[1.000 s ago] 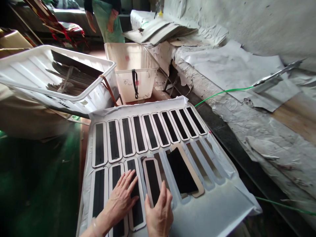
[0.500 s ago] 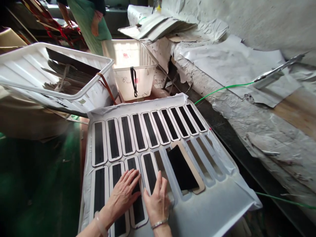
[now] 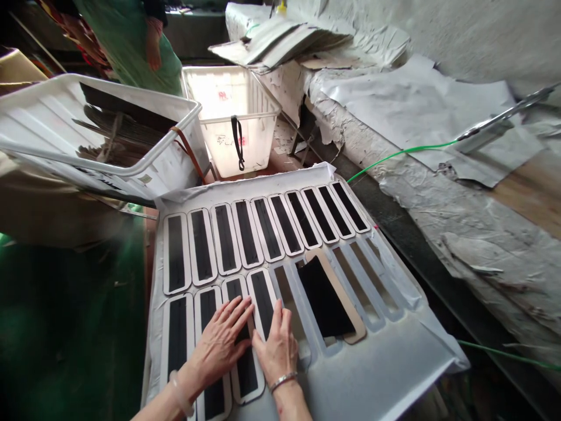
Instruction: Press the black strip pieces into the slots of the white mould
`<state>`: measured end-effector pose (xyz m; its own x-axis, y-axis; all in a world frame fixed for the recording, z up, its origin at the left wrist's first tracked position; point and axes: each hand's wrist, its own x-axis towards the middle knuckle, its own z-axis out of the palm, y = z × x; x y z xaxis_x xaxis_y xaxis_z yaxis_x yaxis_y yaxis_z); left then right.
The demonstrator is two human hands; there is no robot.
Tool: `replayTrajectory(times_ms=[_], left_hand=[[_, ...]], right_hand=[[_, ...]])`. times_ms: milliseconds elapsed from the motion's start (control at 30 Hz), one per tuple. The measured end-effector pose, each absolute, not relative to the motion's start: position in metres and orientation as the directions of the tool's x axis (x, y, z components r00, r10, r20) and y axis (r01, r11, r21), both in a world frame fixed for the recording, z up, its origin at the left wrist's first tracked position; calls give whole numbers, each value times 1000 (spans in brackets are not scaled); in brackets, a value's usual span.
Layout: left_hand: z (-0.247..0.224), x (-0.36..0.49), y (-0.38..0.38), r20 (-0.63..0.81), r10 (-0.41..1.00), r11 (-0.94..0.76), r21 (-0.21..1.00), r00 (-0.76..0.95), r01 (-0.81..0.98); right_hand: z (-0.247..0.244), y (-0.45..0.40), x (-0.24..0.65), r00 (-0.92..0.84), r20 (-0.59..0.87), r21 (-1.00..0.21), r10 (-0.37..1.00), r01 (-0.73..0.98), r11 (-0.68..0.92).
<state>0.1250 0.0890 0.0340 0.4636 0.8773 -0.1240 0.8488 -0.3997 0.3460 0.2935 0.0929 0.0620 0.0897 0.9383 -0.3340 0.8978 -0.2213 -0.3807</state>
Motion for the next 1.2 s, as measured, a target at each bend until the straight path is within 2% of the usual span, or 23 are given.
replayTrajectory(times_ms=[167,500,633,733,867,933,1100,1200], left_hand=[[35,124,90,-95,875,-416,351,474,839],[35,125,91,-113,873,-413,345,474,843],[35,125,92,-119,874,-413,326,471,850],[31,128,91,-74,881,-429,290,467,855],[19,138,88,77,904,-427,194,421,883],[15,144,87,156,910,-407,150,385,901],[14,150,87,258,893,-407,112,369,907],[14,148,90,271,889,-409,110,369,906]], right_hand=[[62,97,295,72,-354,-344,932,917,-202],[70,102,293,44,-411,-180,911,975,-128],[70,105,295,35,-405,-178,914,977,-117],[69,107,295,28,-399,-152,917,984,-97],[70,107,291,12,-393,-73,919,996,-44],[72,107,292,4,-383,-86,924,996,-40],[82,114,330,63,-268,-261,961,956,-136],[77,128,387,231,-127,-219,965,942,-254]])
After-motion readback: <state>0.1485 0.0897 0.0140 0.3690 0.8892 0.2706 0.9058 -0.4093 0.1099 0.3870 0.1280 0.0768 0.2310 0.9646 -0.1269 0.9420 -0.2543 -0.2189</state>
